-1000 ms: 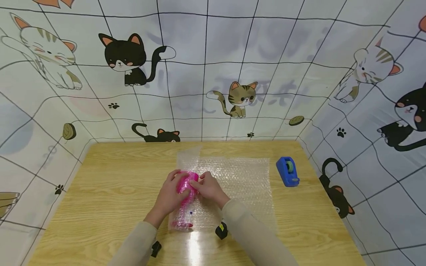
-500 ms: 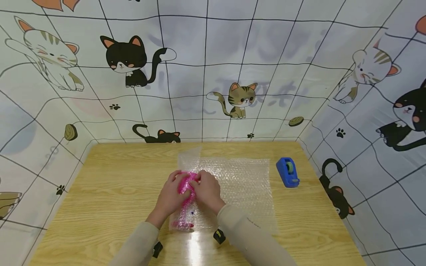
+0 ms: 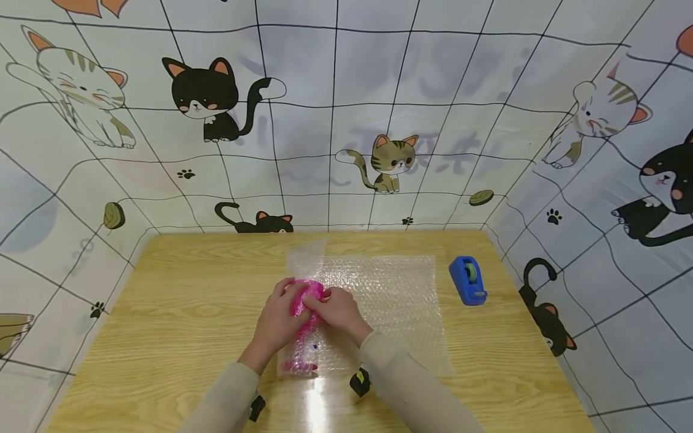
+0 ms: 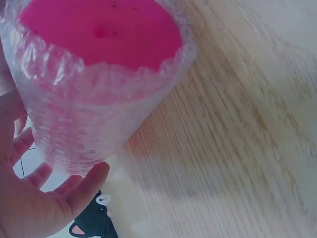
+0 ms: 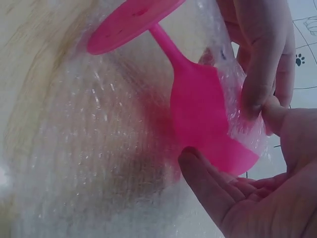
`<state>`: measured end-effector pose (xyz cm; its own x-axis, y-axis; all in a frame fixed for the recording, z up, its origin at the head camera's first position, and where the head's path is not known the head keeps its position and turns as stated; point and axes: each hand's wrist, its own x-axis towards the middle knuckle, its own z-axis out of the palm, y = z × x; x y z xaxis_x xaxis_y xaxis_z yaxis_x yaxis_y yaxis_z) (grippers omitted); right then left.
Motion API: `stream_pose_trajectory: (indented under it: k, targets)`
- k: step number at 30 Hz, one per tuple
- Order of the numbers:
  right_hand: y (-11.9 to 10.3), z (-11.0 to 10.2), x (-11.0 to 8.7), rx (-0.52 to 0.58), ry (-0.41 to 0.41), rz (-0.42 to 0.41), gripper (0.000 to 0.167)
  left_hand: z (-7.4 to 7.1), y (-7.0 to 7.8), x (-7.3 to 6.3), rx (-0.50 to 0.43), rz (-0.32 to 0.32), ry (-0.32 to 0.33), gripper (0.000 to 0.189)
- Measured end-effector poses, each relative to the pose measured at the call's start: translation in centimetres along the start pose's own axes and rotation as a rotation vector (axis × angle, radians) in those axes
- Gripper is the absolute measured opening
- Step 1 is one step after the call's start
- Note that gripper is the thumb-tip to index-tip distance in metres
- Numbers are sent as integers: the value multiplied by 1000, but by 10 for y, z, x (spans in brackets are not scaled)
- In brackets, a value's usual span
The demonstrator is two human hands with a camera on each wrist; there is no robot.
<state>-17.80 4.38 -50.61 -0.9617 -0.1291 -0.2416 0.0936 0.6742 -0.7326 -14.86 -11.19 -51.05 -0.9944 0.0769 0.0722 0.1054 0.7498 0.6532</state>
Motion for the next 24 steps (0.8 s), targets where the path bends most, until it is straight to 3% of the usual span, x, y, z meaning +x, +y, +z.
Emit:
stream_pose_trajectory:
  k: [6,11,19,24]
  targets:
    - [0,-5,3,45,-62,35,59,1,0,0,-27,67,-2,56]
    - [1,-8,5,26,-92,37,58,-3,-5,2,-105,113,-15,59]
    - [2,-9,8,103,-169,33,48,-12,-14,6,-257,-46,-84,62]
    - [4,-10,10,136,-198,35,48,-13,-15,8,-324,-167,-123,75]
